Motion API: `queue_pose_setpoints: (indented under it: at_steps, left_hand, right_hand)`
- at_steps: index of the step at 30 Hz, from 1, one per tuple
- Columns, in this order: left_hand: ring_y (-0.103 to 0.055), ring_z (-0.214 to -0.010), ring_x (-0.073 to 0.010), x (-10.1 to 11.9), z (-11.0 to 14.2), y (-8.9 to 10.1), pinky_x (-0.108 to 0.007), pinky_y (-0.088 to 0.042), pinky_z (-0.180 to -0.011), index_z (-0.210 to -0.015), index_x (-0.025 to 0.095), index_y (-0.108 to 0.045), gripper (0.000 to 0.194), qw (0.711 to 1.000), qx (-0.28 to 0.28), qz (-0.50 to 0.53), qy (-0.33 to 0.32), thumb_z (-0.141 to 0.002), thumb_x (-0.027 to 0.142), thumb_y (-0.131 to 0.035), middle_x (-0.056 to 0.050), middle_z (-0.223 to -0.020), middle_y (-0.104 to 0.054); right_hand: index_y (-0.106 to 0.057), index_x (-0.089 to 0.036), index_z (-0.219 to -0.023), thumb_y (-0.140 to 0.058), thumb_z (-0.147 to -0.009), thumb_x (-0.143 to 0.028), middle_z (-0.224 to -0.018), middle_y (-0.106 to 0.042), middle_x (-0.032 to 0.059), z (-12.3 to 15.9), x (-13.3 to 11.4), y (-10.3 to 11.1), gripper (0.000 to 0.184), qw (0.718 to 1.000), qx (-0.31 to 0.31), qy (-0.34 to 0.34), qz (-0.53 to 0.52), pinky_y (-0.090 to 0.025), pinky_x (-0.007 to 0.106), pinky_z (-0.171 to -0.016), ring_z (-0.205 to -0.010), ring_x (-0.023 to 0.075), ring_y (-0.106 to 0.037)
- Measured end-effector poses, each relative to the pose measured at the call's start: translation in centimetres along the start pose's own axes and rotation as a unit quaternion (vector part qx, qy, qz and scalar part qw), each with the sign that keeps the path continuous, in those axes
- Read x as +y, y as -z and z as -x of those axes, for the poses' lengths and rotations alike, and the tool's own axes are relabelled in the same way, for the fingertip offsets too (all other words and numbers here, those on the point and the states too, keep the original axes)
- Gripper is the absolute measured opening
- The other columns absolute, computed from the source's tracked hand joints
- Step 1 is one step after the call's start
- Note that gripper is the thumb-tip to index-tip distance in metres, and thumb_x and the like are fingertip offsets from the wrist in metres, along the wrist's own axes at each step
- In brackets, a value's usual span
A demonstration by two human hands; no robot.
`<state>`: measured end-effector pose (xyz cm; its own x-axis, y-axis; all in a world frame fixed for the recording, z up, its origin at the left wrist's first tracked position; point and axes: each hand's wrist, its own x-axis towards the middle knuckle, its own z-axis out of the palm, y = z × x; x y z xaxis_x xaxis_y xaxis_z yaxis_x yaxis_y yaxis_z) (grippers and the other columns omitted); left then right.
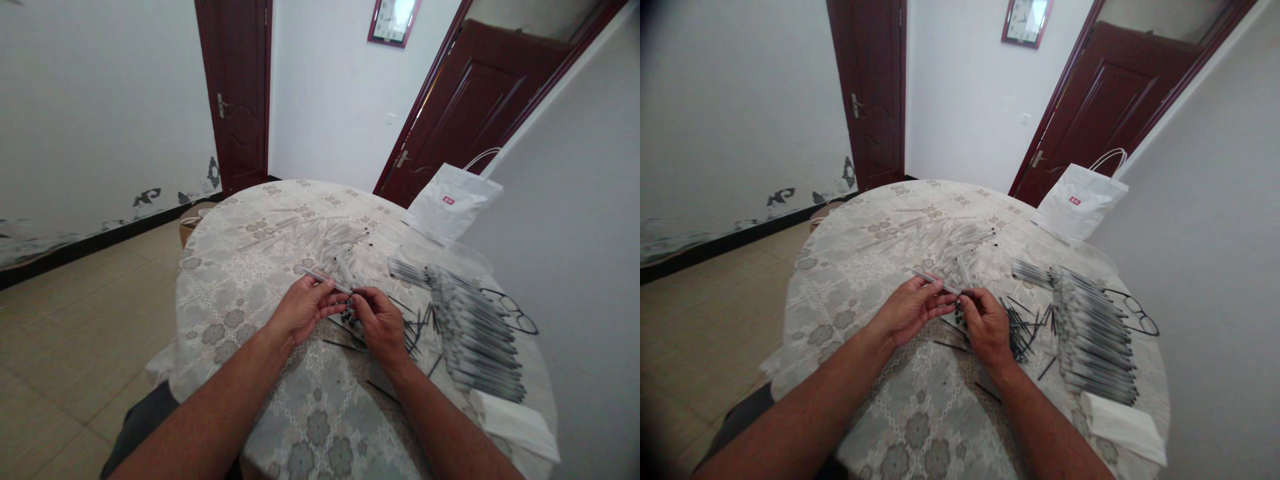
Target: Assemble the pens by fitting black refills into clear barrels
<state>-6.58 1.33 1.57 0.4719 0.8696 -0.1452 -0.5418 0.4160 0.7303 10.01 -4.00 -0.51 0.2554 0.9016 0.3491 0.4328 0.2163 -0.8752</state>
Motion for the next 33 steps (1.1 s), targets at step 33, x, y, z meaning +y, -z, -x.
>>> queue_pose_setpoints:
  at_steps: [33]
  left_hand:
    - [-0.074,-0.083,-0.0217,-0.62,0.04,0.22,-0.032,-0.060,-0.071,-0.090,0.015,-0.054,0.020,1.000,-0.021,-0.008,0.010,-0.084,0.022,-0.072,-0.013,-0.092,-0.073]
  right_hand:
    - [-0.057,-0.022,-0.098,-0.049,-0.096,-0.041,-0.074,-0.062,-0.0015,0.51,-0.15,0.86,0.021,0.989,-0.048,0.051,0.129,-0.043,0.027,-0.064,-0.066,0.0160,-0.058]
